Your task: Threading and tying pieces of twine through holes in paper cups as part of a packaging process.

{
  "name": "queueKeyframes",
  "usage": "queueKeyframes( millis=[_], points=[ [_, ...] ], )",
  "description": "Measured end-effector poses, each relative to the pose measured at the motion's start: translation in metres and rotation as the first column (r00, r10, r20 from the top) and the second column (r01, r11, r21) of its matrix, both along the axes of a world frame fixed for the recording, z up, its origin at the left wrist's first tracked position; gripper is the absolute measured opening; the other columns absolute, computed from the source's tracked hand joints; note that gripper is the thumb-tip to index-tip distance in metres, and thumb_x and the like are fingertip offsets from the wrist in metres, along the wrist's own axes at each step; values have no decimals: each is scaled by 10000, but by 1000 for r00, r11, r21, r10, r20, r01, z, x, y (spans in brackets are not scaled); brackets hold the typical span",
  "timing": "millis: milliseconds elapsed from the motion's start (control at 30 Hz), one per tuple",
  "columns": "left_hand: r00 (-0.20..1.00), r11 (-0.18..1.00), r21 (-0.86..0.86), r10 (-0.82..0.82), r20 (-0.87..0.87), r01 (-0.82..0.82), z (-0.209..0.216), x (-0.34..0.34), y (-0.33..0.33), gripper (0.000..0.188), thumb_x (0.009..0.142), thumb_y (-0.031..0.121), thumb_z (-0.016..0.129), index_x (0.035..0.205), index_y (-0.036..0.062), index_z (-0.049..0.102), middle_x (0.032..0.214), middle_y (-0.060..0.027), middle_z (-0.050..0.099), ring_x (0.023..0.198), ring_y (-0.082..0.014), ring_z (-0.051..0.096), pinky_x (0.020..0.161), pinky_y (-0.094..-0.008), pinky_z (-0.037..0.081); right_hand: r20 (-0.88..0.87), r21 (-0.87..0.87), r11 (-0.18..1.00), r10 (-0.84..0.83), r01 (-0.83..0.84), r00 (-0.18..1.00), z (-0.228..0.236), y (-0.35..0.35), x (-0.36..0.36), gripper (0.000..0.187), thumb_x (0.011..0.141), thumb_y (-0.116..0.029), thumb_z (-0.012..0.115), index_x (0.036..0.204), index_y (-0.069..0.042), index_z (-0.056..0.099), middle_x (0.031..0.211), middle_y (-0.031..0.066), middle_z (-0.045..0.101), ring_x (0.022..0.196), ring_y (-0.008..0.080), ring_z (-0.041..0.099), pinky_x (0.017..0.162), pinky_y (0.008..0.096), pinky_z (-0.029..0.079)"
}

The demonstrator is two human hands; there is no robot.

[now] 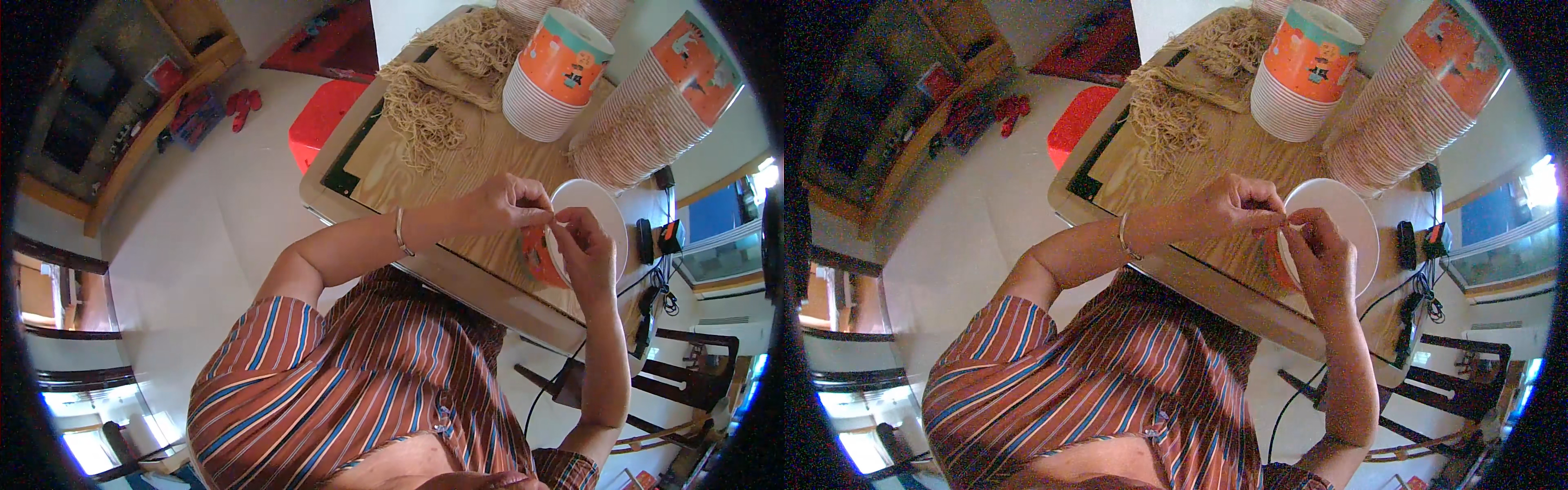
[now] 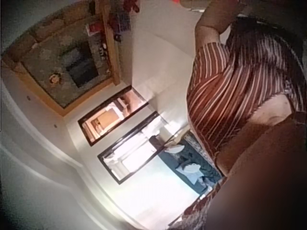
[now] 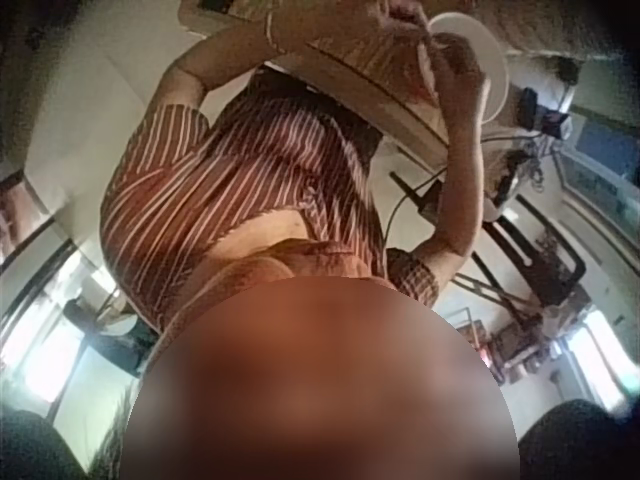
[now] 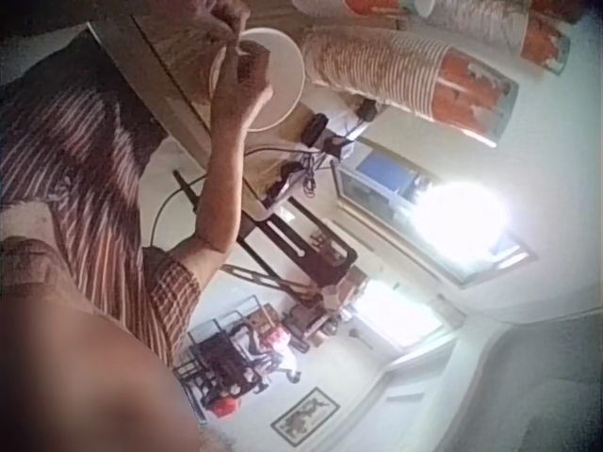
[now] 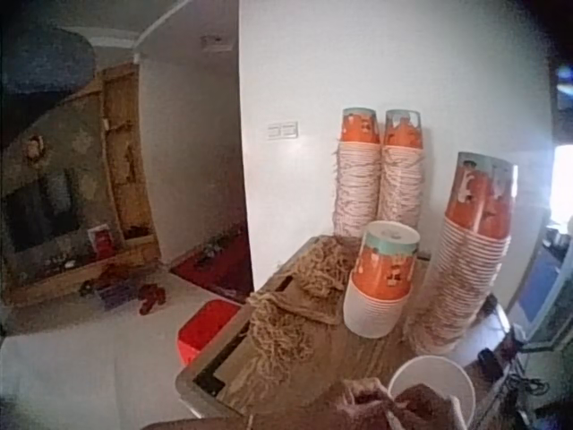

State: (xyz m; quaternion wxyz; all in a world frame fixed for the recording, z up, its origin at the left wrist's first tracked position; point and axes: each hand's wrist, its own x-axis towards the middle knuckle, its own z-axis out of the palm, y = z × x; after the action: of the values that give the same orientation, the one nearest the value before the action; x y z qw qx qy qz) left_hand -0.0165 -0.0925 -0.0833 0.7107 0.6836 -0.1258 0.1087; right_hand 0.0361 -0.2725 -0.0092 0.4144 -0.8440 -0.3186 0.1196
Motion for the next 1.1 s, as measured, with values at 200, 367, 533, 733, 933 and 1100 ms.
queueKeyframes(
  millis=[200,367,533,733,933,1100],
  points=[
    [982,975,187,87,170,-119,-1,1,-1,197,874,205,665,908,11,665,822,-58,628,786,-126,592,678,-287,468,205,6,1000,26,-27,978,-1,0,-4,58,839,-56,646,853,-10,615,694,68,607,635,88,563,609,260,472],
    [960,942,265,141,244,-206,3,-4,-3,221,859,223,676,908,8,667,850,-87,629,826,-162,610,709,-300,469,252,-10,1000,23,-21,967,-3,1,-4,51,829,-48,645,831,-11,611,688,70,603,635,84,560,612,256,475],
    [966,967,167,153,208,-190,3,-7,-6,197,840,190,696,926,15,671,865,-72,635,837,-152,609,750,-285,479,17,-46,998,40,-39,999,-4,-3,10,65,835,-64,653,802,-29,609,666,1,584,590,59,517,535,234,439],
    [986,986,54,154,60,-157,2,-7,-10,143,835,130,699,915,15,667,882,-49,655,849,-104,597,754,-264,481,-342,-23,1000,-22,15,940,13,1,4,89,872,-114,644,805,-64,614,636,-36,538,513,24,429,432,195,328],
    [993,993,-35,114,12,-114,-1,-4,-10,143,849,141,687,920,19,661,838,-11,662,775,-69,589,708,-239,482,-446,61,998,-3,33,895,12,0,6,75,876,-106,628,817,-62,616,626,-29,534,484,37,440,417,205,331],
    [982,980,-192,-75,-171,41,3,-4,-8,162,878,180,655,939,30,665,828,6,655,737,-52,582,644,-220,474,-319,34,999,1,11,948,2,-3,13,56,878,-103,618,849,-56,615,639,-19,547,502,41,461,427,208,352]
  ],
)
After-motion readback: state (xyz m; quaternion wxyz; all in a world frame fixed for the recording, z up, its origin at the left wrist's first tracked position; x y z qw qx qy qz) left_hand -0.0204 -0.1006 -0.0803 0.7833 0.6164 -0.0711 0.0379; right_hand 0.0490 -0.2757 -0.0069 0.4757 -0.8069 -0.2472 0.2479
